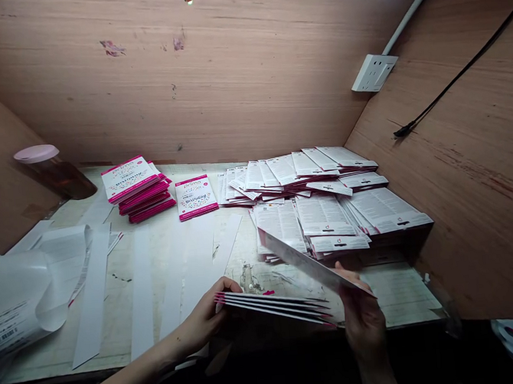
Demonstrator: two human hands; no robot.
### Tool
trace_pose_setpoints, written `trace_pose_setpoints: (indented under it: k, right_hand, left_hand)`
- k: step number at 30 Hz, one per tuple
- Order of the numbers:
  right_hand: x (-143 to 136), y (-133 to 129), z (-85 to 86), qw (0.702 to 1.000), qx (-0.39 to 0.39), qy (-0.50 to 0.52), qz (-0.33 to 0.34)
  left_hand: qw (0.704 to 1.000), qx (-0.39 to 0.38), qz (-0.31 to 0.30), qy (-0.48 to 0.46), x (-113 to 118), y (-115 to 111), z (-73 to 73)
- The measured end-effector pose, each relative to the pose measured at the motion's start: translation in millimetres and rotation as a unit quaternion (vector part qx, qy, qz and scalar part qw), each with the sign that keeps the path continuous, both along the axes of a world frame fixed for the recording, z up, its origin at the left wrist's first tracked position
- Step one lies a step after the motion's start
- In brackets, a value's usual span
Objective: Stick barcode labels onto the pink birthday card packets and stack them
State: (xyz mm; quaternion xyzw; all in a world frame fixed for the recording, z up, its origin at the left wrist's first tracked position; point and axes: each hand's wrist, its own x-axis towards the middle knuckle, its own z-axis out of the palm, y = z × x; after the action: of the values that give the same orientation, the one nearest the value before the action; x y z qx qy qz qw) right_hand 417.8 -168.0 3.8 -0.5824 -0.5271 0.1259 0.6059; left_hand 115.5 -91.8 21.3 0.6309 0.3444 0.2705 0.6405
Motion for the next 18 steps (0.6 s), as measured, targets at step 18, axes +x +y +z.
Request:
trace_pose_setpoints:
  k: [18]
  right_hand:
    - [-50, -19, -32.9, 0.99, -0.026, 0.062, 0.123]
  left_hand:
    - [0.987, 0.101, 0.021, 0.124, -2, 1, -5.4]
